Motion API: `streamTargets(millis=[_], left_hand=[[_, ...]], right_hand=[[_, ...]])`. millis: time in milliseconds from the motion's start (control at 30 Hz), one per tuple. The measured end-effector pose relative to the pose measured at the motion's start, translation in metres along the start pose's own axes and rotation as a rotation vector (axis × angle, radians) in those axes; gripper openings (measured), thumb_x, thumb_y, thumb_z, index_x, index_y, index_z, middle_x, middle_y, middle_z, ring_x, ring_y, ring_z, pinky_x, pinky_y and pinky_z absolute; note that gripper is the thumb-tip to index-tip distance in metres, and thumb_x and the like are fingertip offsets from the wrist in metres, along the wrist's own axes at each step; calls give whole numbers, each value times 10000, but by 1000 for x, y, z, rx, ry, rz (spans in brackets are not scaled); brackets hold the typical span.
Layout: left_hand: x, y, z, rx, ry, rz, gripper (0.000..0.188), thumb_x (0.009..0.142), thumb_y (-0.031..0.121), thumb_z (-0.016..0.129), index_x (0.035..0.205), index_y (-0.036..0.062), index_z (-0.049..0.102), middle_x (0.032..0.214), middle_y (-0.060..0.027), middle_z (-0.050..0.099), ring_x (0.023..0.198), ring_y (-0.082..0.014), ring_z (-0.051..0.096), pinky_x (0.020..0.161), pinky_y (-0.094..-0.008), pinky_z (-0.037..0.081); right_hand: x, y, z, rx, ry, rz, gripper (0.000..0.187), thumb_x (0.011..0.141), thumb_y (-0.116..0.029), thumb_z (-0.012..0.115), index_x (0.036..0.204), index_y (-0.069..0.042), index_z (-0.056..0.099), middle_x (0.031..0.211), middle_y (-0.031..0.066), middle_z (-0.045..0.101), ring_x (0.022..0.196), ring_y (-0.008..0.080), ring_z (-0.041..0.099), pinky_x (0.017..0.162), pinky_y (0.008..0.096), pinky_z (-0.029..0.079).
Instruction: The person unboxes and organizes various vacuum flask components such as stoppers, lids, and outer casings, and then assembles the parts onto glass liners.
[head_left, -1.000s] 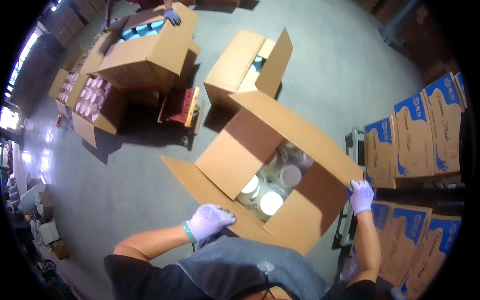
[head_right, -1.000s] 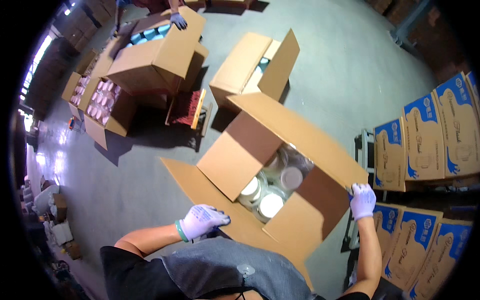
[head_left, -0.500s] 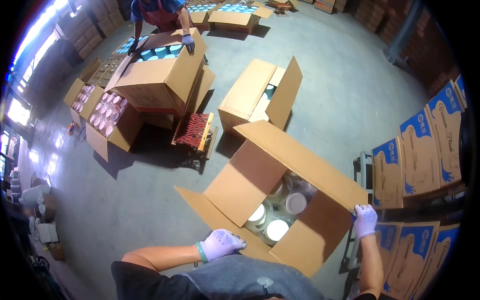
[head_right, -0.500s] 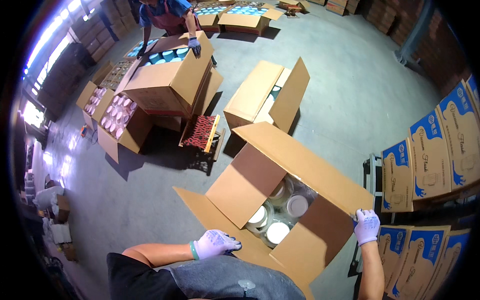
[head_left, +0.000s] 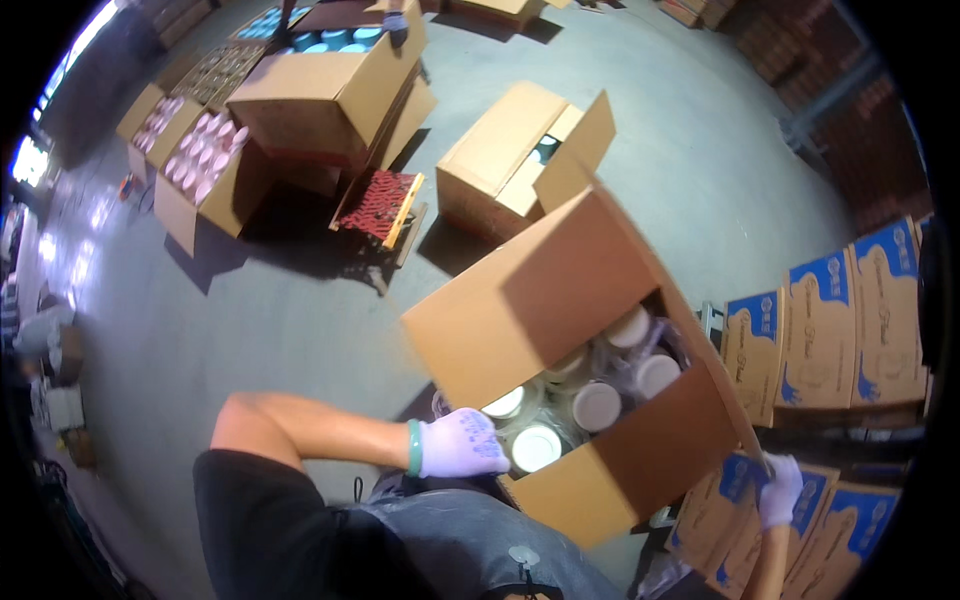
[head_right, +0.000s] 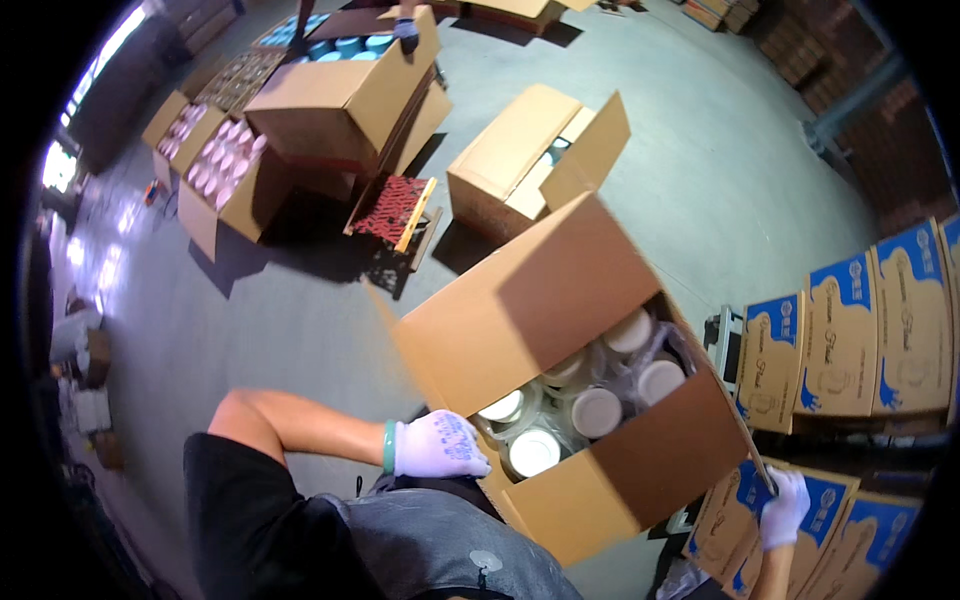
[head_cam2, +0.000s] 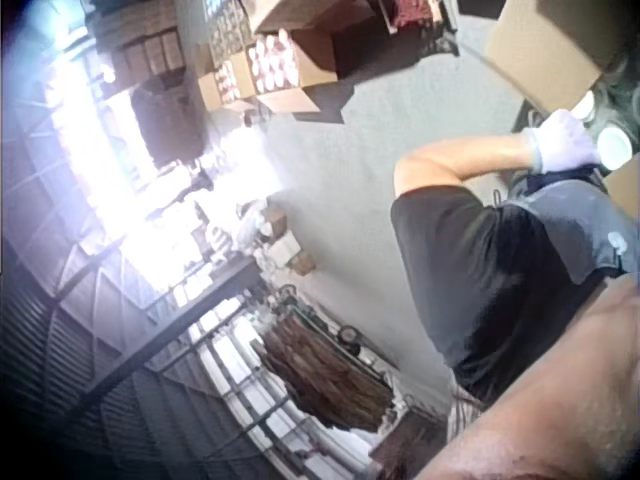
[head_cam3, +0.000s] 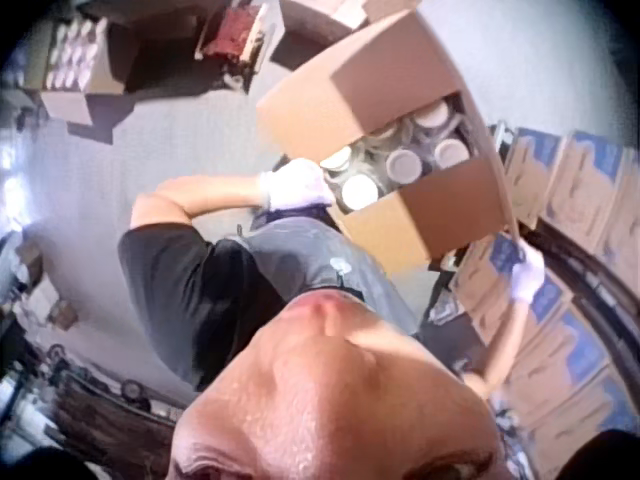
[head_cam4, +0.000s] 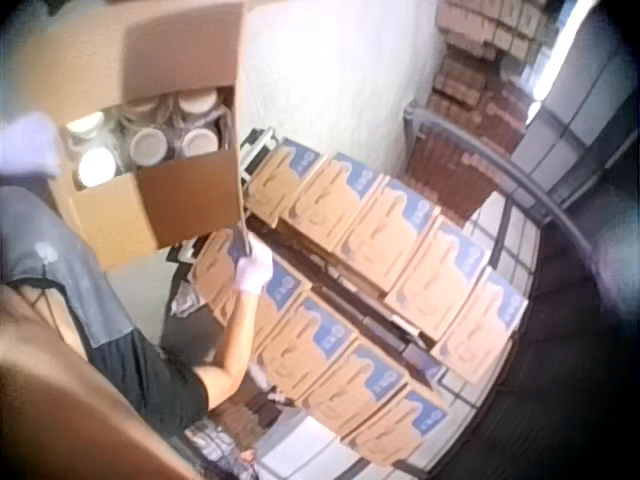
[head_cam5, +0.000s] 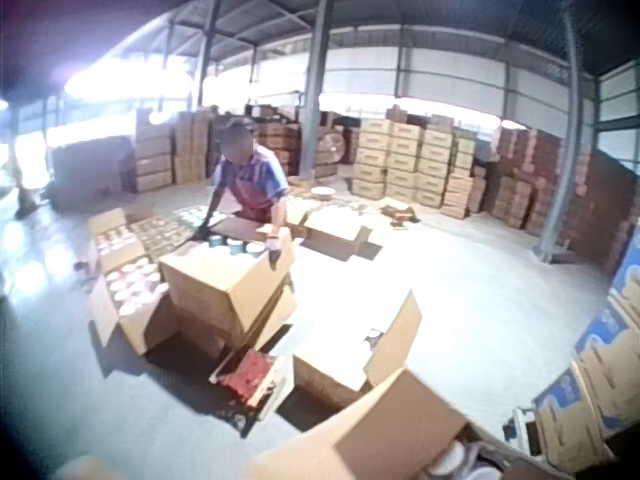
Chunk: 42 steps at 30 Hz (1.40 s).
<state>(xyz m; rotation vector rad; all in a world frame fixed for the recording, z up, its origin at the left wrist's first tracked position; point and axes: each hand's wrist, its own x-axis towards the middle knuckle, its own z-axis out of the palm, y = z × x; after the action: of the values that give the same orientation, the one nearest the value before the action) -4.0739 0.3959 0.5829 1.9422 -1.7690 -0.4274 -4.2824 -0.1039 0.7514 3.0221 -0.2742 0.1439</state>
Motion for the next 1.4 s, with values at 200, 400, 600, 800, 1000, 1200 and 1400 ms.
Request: streamTargets(millis=[200,400,600,800,1000,1200,1400], left_hand=[[-14,-5,-39,83,1,45,67,789,225,588,773,171,552,693,-18,567,731,-238,628,652,-362,496],[-9,-14,-80,244,230,126,76,719,218,602,726,149,569,695,-18,570,721,-218,625,649,-340,488],[-2,-16,-131,369,353,145,160,723,223,592,787,84,638,756,-40,618,772,-218,643,733,-327,502],[38,-59,-162,397,446,73,123,698,216,597,702,94,606,752,-60,606,763,-229,623,722,-338,496],[135,-169,-152,485,376,-175,130,689,250,619,670,124,596,677,-28,564,703,-213,607,612,-339,480],[281,-246,-252,732,648,-410,113,648,256,661,656,150,623,580,-42,579,580,-236,601,527,-367,440],[333,-286,-263,642,1025,-842,294,764,289,699,1038,185,681,1081,-34,663,1187,-236,549,1139,-540,280]], right_hand=[[-38,-43,-78,-101,-110,142,222,828,-14,630,1044,-7,683,964,145,673,901,299,633,822,373,495],[-71,-114,-122,-246,112,226,190,886,-247,725,952,-75,771,777,137,719,629,237,642,625,354,513],[-67,-76,-76,-280,374,271,174,893,-157,673,984,-24,739,843,141,708,714,230,642,695,339,510],[108,69,48,217,543,294,252,887,27,563,1116,19,669,1056,144,684,977,241,638,914,346,497],[408,127,208,613,386,65,207,901,-78,619,1074,10,688,983,150,692,897,260,645,844,361,512],[716,129,218,160,403,-178,243,892,-210,694,1039,-17,716,975,172,700,902,326,648,830,406,500],[856,98,160,369,23,-183,357,891,-326,707,1093,-32,721,992,122,728,855,219,643,808,356,501]])
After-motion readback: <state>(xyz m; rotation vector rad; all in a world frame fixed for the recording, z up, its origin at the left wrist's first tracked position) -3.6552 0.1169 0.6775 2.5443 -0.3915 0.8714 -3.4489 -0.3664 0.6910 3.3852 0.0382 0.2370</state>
